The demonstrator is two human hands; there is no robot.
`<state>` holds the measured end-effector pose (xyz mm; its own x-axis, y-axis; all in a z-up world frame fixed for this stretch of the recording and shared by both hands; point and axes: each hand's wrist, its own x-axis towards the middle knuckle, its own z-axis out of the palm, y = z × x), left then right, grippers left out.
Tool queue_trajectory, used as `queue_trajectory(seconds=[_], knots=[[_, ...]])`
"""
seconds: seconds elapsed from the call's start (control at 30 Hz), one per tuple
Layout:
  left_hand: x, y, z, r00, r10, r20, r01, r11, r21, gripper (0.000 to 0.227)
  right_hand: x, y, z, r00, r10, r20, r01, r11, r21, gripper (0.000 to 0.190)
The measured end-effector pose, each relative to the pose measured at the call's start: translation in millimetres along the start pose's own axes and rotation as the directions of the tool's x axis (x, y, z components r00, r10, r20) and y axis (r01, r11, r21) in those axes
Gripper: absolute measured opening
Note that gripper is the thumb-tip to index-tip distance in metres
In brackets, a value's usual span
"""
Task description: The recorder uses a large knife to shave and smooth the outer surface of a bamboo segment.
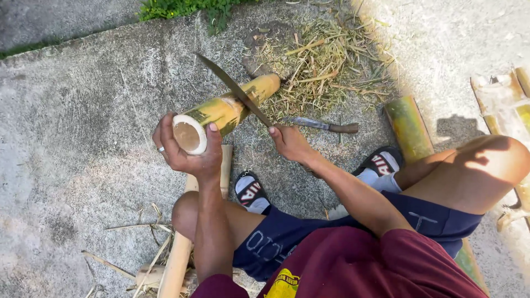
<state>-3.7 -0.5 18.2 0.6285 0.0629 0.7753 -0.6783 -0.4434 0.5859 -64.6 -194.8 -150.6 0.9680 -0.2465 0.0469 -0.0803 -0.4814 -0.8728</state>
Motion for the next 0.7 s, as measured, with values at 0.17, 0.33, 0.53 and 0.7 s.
queue_trajectory(seconds=[0.17, 0.33, 0.53, 0.7], knots=[[-12.6, -2.0, -5.6, 0.998, 0.054, -0.014, -0.054, 0.998, 0.027, 0.069, 4.1, 55.4, 12.7, 0.991, 0.130, 0.028, -0.131, 0.991, 0.015, 0.065], [-22.1, -8.8, -18.0, 0.999, -0.019, 0.026, 0.019, 1.000, -0.010, 0.068, -38.9, 91.6, 10.5, 0.873, 0.476, 0.108, -0.487, 0.862, 0.139, 0.071], [-24.0, -15.1, -30.5, 0.998, 0.000, 0.066, 0.004, 0.999, -0.053, 0.065, -44.6, 60.7, -15.6, 0.909, 0.414, 0.054, -0.415, 0.910, 0.014, 0.067], [-32.9, -38.8, -4.8, 0.997, 0.065, 0.040, -0.066, 0.998, 0.019, 0.062, -37.6, 55.8, -21.9, 0.967, 0.255, -0.017, -0.256, 0.966, -0.045, 0.059]])
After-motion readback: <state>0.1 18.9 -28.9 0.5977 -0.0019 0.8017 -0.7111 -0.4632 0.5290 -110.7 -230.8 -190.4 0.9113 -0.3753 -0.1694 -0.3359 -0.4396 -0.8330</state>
